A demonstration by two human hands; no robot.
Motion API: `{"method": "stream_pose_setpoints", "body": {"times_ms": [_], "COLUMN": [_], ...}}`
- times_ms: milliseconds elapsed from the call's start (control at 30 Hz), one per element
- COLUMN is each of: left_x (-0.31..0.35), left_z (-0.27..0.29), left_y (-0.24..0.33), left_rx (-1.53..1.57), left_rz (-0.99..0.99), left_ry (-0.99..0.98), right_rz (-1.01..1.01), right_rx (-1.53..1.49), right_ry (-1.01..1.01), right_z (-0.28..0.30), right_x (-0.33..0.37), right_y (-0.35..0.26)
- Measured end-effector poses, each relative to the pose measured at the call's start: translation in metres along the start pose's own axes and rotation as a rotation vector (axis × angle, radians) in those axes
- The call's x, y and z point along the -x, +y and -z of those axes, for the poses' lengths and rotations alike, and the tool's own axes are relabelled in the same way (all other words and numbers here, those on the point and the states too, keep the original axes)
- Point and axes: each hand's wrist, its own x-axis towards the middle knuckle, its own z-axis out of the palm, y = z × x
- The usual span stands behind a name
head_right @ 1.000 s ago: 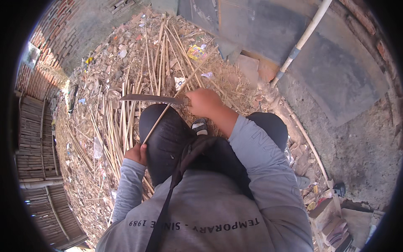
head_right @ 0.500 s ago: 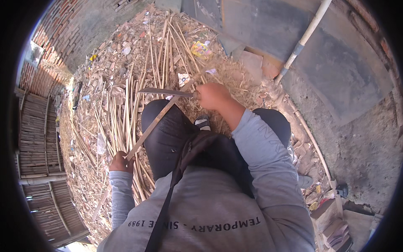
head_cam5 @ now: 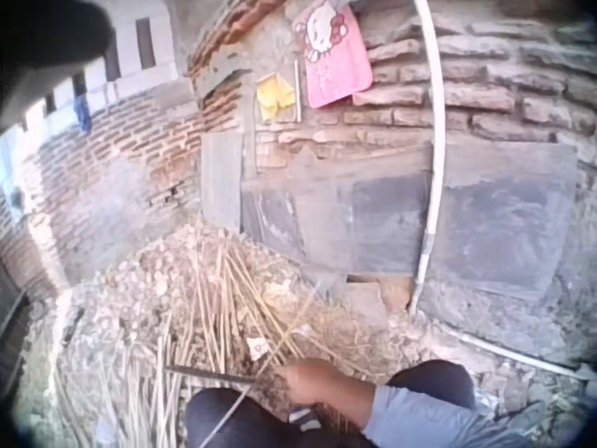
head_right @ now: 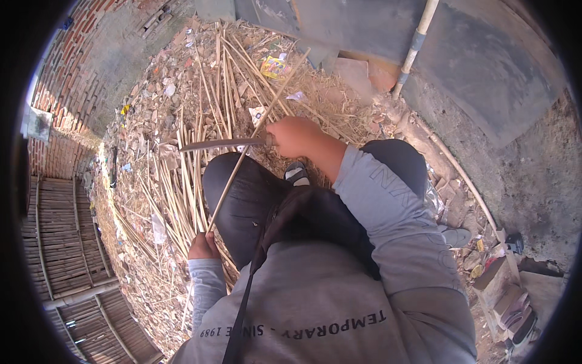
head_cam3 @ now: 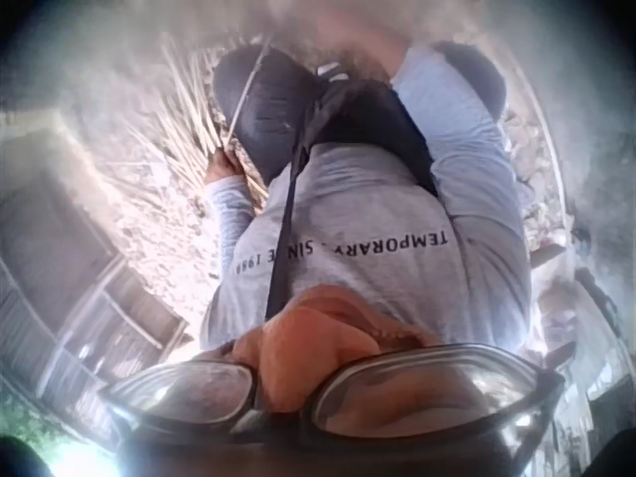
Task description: The person holds a long bamboo strip by hand and repeatedly scrapes its surface using a metal blade to smooth it, working along its length while seated near a pile of similar strips.
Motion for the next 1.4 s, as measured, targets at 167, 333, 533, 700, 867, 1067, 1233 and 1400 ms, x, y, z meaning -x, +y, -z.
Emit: {"method": "stream_pose_setpoints", "body": {"times_ms": [167, 333, 533, 700, 867, 1067, 1233, 1400], "left_x": [-0.005, -0.010, -0.002, -0.004, -0.011, -0.014, -0.019, -0.020], "left_z": [0.002, -0.004, -0.005, -0.011, 0.006, 0.011, 0.016, 0.020], "left_y": [-0.009, -0.010, -0.016, -0.006, -0.010, -0.015, -0.006, -0.006], "left_rx": [-0.026, -0.005, 0.018, 0.046, -0.008, 0.049, 0.119, 0.105], "left_rz": [0.013, 0.009, 0.062, 0.025, 0.038, -0.017, 0.019, -0.003], "left_ry": [-0.044, -0.060, -0.088, -0.027, -0.107, -0.140, -0.205, -0.212], "right_rz": [-0.104, -0.071, -0.083, -0.134, -0.155, -0.037, 0.025, 0.050], "right_rx": [-0.083, -0.074, -0.109, -0.061, -0.064, 0.066, 0.045, 0.156], "right_ry": [0.161, 0.065, 0.128, 0.026, 0.115, 0.057, 0.107, 0.125], "right_z": [-0.019, -0.009, -0.014, -0.009, -0.004, 0.000, 0.008, 0.013], "right_x": [-0.018, -0.022, -0.024, -0.014, -0.025, -0.005, -0.003, 0.000], "right_y": [0.015, 0.016, 0.020, 0.004, 0.033, -0.008, 0.001, -0.005]}}
